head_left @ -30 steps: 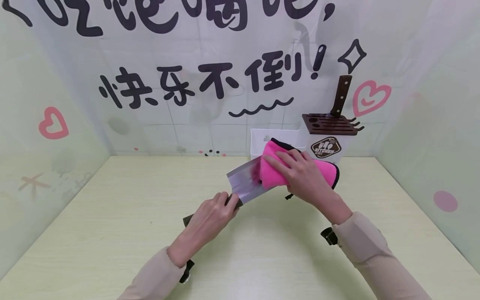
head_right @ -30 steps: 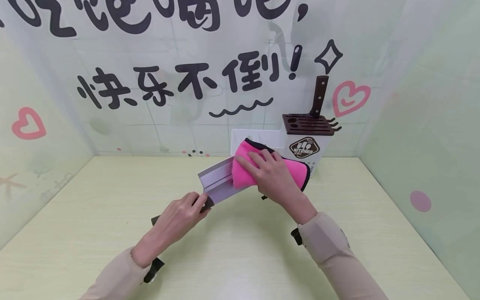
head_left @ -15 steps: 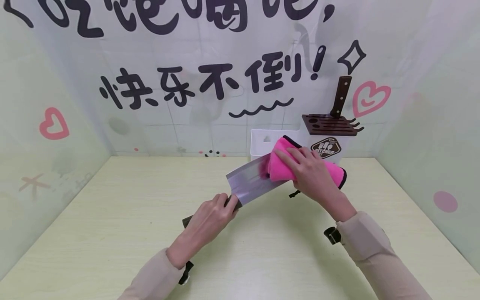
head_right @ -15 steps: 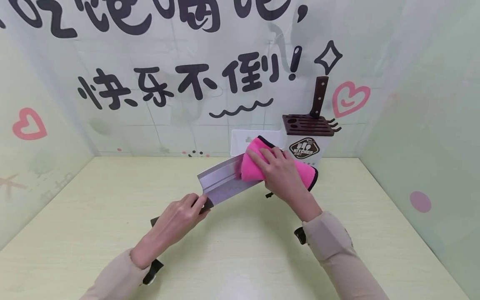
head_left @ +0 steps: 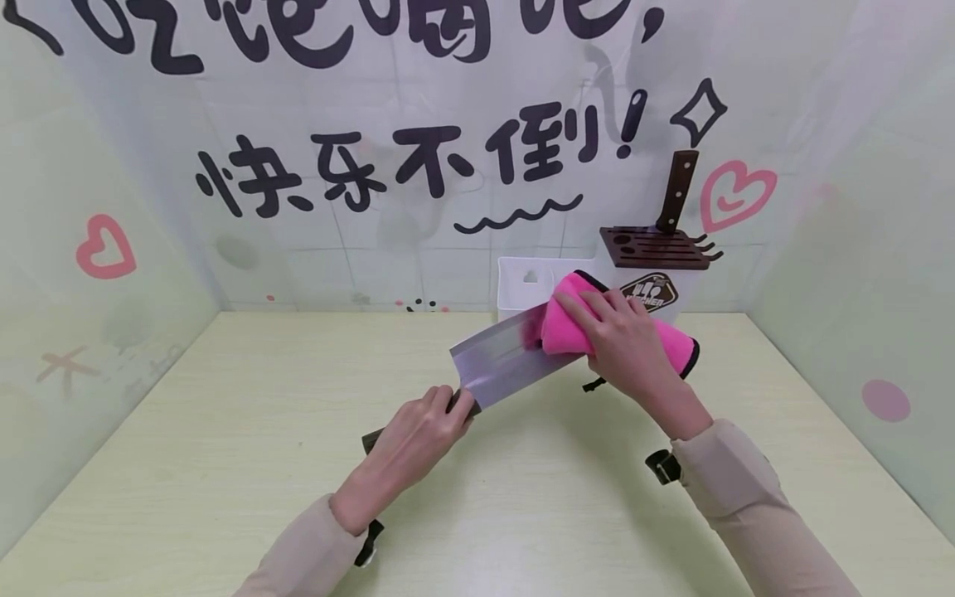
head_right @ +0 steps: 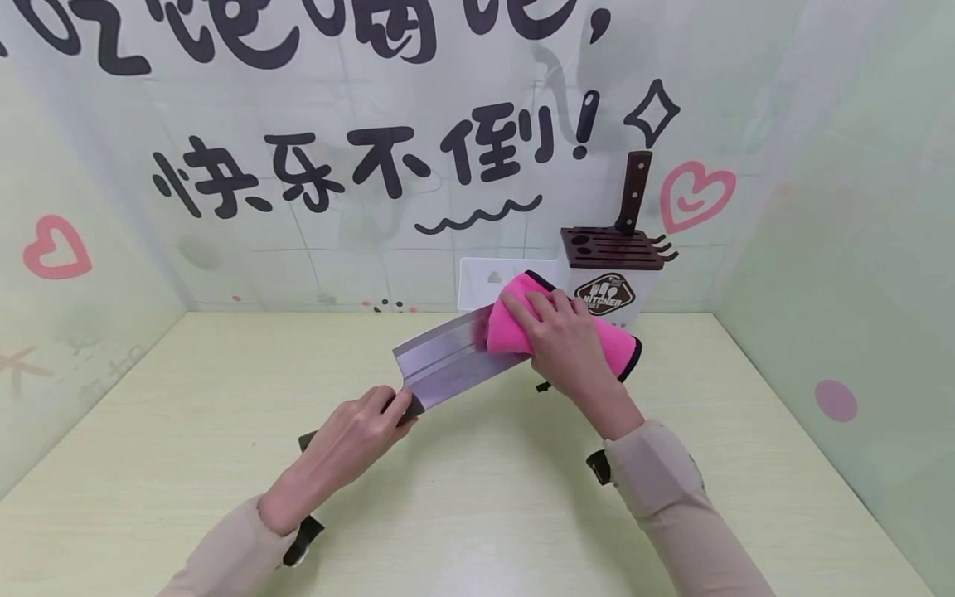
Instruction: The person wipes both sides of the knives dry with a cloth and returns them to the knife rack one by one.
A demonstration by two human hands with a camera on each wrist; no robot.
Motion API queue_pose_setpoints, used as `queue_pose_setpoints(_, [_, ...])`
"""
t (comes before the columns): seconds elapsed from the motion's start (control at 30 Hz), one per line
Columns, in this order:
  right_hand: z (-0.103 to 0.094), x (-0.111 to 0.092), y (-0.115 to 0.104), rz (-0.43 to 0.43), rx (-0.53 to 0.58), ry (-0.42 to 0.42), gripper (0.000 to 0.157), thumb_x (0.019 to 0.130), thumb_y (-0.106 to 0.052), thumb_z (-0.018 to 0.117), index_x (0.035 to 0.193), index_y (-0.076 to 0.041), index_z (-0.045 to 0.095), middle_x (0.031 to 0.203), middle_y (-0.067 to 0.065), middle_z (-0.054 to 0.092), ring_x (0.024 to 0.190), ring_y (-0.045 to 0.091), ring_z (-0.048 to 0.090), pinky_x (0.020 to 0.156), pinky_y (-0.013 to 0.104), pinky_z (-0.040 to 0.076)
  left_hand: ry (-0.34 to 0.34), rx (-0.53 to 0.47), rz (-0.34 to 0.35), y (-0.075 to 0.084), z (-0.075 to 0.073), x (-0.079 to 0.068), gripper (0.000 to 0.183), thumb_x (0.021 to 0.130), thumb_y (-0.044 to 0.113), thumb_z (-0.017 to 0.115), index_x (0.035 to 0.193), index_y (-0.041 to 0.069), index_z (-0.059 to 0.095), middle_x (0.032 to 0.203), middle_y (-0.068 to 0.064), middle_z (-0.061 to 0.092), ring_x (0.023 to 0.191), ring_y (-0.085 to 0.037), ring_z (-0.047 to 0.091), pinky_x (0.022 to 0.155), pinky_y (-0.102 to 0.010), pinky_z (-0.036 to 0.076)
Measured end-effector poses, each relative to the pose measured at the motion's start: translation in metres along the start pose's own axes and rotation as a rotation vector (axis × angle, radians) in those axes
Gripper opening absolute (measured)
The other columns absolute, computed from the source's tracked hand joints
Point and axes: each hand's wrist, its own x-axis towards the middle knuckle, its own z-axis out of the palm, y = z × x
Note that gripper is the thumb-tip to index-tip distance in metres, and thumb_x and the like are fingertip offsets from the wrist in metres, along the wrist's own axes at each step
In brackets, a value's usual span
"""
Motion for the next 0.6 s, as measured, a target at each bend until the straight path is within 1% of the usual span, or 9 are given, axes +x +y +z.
queue_pose_setpoints(0.17, [-0.003, 0.002, -0.004, -0.006, -0.021, 0.001, 0.074, 0.054, -0.006, 0.079, 0.123, -0.011, 0.05, 0.107, 0.016, 0.056, 0.089, 0.034, 0.05, 0.071, 0.046, 0.045, -0.002, -0.005, 0.006, 0.001, -0.001, 0.001, 0.032, 0.072, 0.016, 0.073, 0.086, 0.0, 0.049, 0.064, -0.009, 0.05, 0.05, -0.015, 0.048, 0.038, -0.018, 0.038])
queue_pose_setpoints(0.4, [-0.006, 0.008, -0.015, -0.071, -0.078, 0.01, 0.071, 0.057, -0.013, 0.079, 0.122, -0.012, 0.051, 0.109, 0.016, 0.055, 0.089, 0.034, 0.051, 0.073, 0.046, 0.046, -0.005, -0.017, 0.008, 0.003, -0.001, 0.003, 0.03, 0.072, 0.015, 0.072, 0.086, 0.001, 0.049, 0.063, -0.009, 0.05, 0.05, -0.014, 0.048, 0.038, -0.018, 0.038])
queue_pose_setpoints(0.6, [-0.007, 0.009, -0.022, -0.093, -0.114, 0.008, 0.071, 0.058, -0.016, 0.08, 0.122, -0.012, 0.051, 0.109, 0.016, 0.056, 0.09, 0.035, 0.053, 0.074, 0.046, 0.047, -0.01, -0.029, 0.008, 0.003, -0.001, 0.003, 0.029, 0.073, 0.014, 0.072, 0.086, 0.001, 0.049, 0.063, -0.009, 0.049, 0.049, -0.014, 0.046, 0.038, -0.018, 0.037])
